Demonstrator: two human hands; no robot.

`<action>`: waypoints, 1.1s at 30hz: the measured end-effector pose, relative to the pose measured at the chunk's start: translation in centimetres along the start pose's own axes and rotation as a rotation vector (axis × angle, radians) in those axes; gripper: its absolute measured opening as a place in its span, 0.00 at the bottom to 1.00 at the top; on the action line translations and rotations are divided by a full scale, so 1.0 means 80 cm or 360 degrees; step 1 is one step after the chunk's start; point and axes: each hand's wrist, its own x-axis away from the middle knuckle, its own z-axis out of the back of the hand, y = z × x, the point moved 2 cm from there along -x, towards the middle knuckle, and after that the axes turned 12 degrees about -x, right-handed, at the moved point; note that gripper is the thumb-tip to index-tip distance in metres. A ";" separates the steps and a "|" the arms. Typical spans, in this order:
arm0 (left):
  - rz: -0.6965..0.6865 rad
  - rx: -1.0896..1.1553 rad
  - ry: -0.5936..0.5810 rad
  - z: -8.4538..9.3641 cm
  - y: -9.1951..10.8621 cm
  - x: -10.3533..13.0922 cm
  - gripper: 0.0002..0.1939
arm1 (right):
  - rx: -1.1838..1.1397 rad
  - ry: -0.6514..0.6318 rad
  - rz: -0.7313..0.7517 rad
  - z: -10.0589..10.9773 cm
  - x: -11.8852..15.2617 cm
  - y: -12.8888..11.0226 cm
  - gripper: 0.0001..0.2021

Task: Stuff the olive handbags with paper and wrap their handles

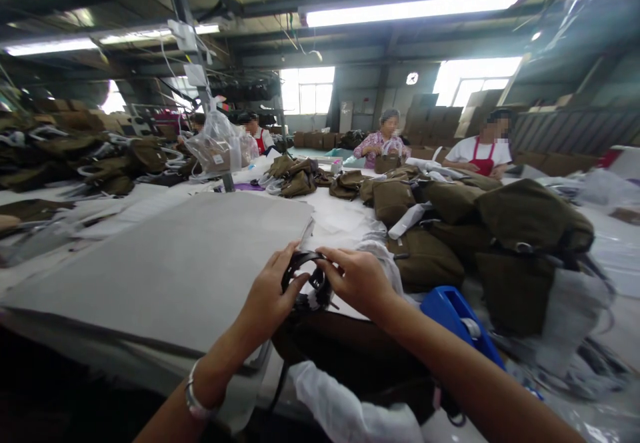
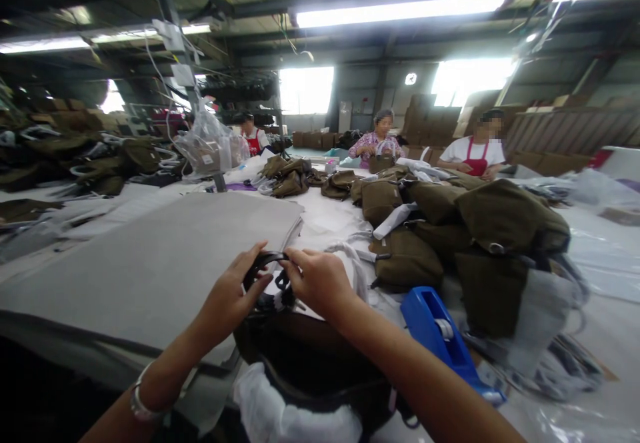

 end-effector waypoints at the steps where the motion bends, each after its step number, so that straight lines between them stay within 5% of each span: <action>1: -0.0072 -0.0132 0.0093 -0.001 0.000 0.002 0.25 | 0.0073 0.0019 0.0023 0.001 0.001 -0.001 0.11; 8: -0.0271 -0.0489 0.0501 -0.006 0.004 0.018 0.15 | 0.0125 0.0078 0.0394 0.003 0.010 -0.011 0.14; 15: -0.0168 -0.0532 0.0503 -0.011 0.022 0.016 0.16 | -0.0040 0.0102 0.0363 -0.014 0.013 -0.001 0.18; 19: -0.0091 -0.0433 0.0464 -0.017 0.027 0.016 0.17 | -0.0417 0.0181 0.0204 -0.010 0.017 0.000 0.16; 27: 0.0297 -0.0005 0.0357 -0.003 0.034 0.013 0.14 | -0.1545 0.0024 -0.0507 -0.005 0.021 -0.016 0.15; 33: 0.0356 0.0094 0.0361 0.007 0.041 0.013 0.13 | -0.1729 -0.0067 -0.0569 -0.009 0.022 -0.014 0.18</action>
